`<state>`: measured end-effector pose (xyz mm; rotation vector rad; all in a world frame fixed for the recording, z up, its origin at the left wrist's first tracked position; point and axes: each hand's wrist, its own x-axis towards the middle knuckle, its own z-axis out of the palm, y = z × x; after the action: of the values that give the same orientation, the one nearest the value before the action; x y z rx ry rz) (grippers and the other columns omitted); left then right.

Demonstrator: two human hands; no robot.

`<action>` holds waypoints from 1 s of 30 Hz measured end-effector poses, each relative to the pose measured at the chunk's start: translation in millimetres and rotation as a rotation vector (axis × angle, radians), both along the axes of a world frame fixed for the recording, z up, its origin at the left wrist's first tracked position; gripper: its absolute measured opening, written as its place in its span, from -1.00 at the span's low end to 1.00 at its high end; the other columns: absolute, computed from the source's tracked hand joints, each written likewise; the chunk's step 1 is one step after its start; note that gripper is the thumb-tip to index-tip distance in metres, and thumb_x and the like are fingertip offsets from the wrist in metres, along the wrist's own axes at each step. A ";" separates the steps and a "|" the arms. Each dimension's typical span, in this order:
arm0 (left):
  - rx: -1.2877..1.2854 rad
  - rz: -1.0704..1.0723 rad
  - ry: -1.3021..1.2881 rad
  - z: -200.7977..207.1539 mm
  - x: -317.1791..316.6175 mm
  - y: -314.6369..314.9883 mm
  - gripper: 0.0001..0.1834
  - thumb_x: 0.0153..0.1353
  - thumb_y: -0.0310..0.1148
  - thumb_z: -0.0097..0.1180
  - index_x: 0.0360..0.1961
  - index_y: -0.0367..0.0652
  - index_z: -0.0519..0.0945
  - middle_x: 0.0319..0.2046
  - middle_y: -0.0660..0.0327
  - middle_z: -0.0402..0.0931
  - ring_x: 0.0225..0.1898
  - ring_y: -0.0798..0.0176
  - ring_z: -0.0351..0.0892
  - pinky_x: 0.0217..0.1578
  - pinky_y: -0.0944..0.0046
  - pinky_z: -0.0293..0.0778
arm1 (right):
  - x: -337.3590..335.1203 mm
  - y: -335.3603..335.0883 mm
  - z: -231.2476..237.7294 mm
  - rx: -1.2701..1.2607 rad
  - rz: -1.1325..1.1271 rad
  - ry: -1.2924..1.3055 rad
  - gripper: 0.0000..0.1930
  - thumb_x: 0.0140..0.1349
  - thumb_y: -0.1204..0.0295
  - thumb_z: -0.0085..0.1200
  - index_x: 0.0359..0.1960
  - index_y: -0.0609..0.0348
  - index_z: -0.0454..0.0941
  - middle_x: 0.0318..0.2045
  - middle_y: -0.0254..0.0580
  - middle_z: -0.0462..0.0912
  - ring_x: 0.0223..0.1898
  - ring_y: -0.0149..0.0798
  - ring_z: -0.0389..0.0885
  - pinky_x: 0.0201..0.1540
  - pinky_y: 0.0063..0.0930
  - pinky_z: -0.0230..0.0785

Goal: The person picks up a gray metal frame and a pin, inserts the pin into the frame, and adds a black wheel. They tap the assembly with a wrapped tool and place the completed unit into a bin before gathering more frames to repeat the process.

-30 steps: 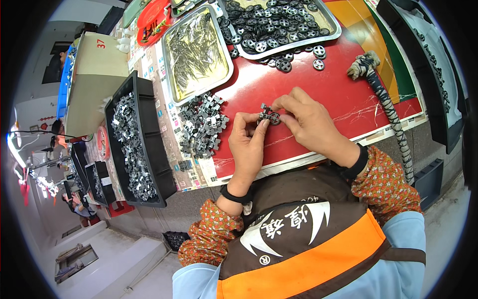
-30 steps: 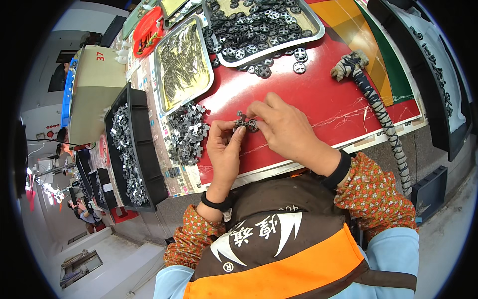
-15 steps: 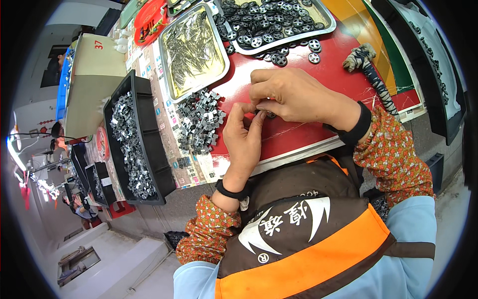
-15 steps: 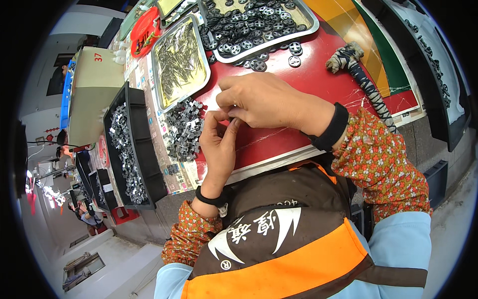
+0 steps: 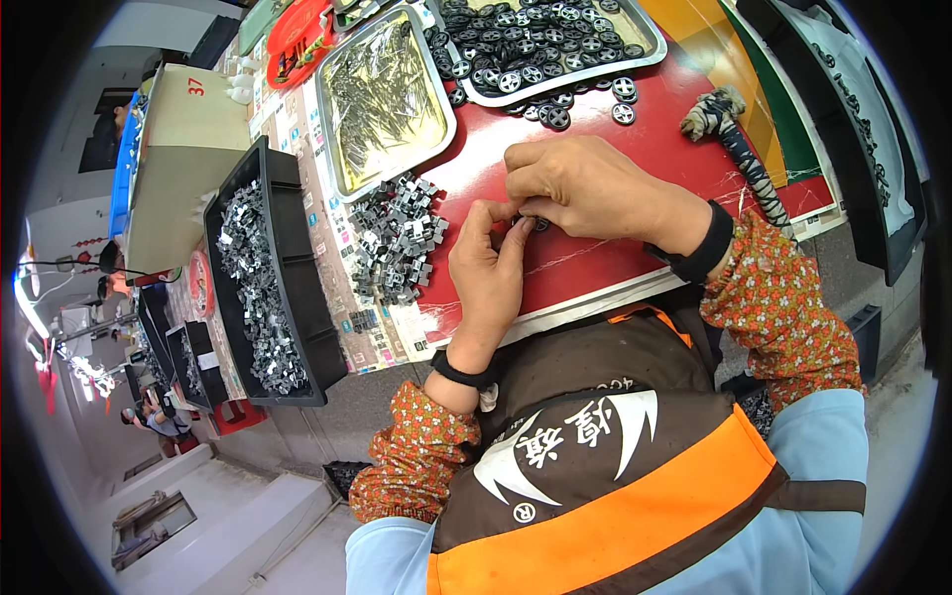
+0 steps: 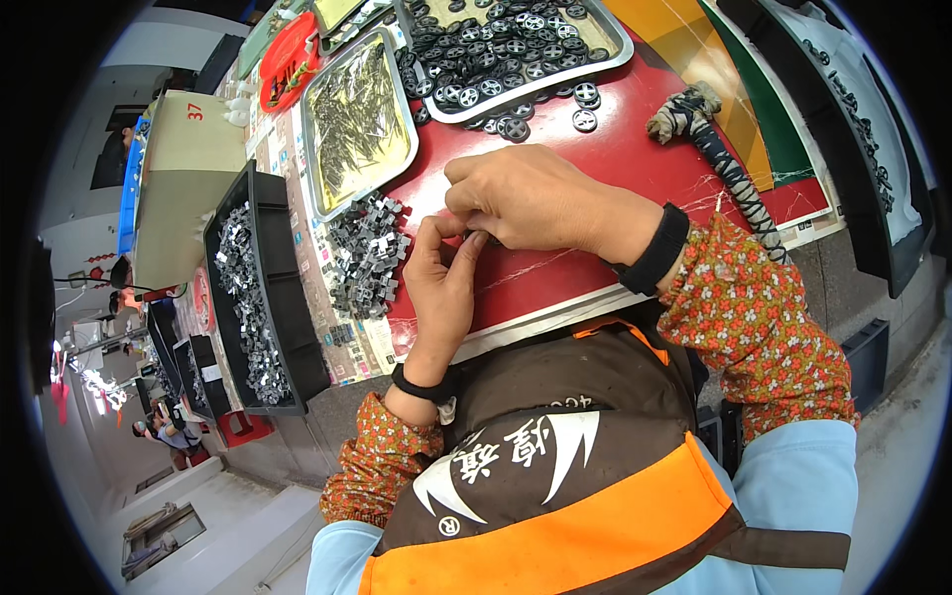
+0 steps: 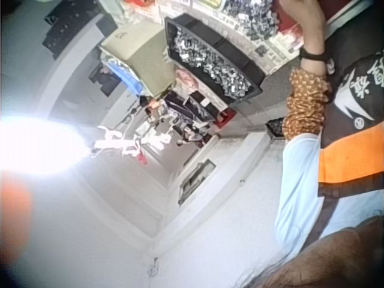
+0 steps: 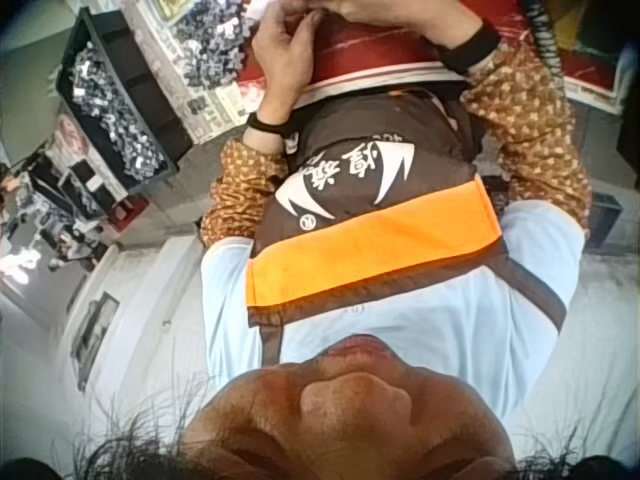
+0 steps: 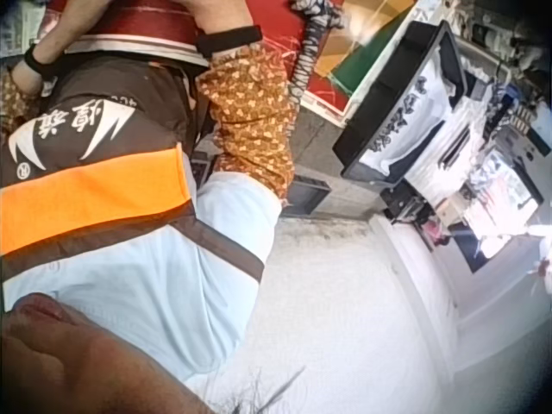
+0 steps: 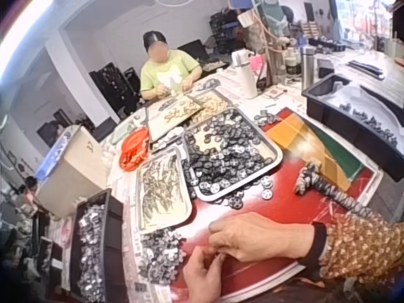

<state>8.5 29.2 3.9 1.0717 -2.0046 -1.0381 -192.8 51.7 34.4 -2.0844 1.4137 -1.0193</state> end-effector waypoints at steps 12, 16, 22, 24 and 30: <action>0.002 0.002 0.002 -1.5 0.8 0.7 -0.86 0.33 -0.50 0.32 -0.14 -0.18 0.62 -0.30 0.19 0.73 -0.35 0.34 0.64 -0.26 0.30 0.54 | 1.7 1.1 -5.3 -0.015 -0.008 0.005 -0.83 0.31 0.42 0.22 -0.44 0.17 0.58 -0.32 -0.16 0.57 -0.29 0.09 0.67 -0.27 -0.03 0.46; -0.024 -0.004 0.002 -2.6 0.6 0.1 -0.87 0.33 -0.50 0.32 -0.14 -0.18 0.62 -0.30 0.19 0.73 -0.36 0.33 0.64 -0.27 0.30 0.54 | 1.9 1.4 -4.7 -0.028 -0.012 0.019 -0.86 0.29 0.42 0.23 -0.42 0.16 0.60 -0.33 -0.17 0.57 -0.29 0.08 0.67 -0.27 -0.04 0.47; -0.050 0.002 -0.048 -3.8 1.1 1.0 -0.85 0.31 -0.49 0.34 -0.16 -0.17 0.61 -0.29 0.18 0.67 -0.36 0.22 0.63 -0.30 0.23 0.53 | 2.3 2.8 -3.2 -0.098 0.012 0.048 -0.95 0.24 0.46 0.24 -0.35 0.14 0.68 -0.34 -0.19 0.58 -0.30 0.04 0.68 -0.29 -0.08 0.50; -0.058 0.000 -0.069 -5.5 1.1 1.3 -0.85 0.30 -0.48 0.34 -0.16 -0.17 0.60 -0.28 0.17 0.65 -0.35 0.17 0.63 -0.30 0.20 0.53 | 1.3 5.0 -3.1 -0.111 0.040 0.056 -0.89 0.19 0.53 0.28 -0.34 0.22 0.57 -0.34 -0.14 0.55 -0.27 0.07 0.65 -0.29 -0.11 0.49; -0.138 -0.008 -0.085 -13.5 2.4 2.3 -0.84 0.29 -0.49 0.33 -0.18 -0.16 0.58 -0.28 0.12 0.60 -0.30 0.02 0.66 -0.28 0.14 0.55 | 3.5 7.4 -10.2 -0.206 0.067 0.084 -0.78 0.05 0.56 0.26 -0.23 0.06 0.73 -0.33 -0.23 0.59 -0.30 -0.01 0.68 -0.30 -0.16 0.55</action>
<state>10.9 31.5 -9.6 1.0506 -2.1166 -0.8568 -189.4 59.1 24.2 -2.3306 1.3163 -1.1023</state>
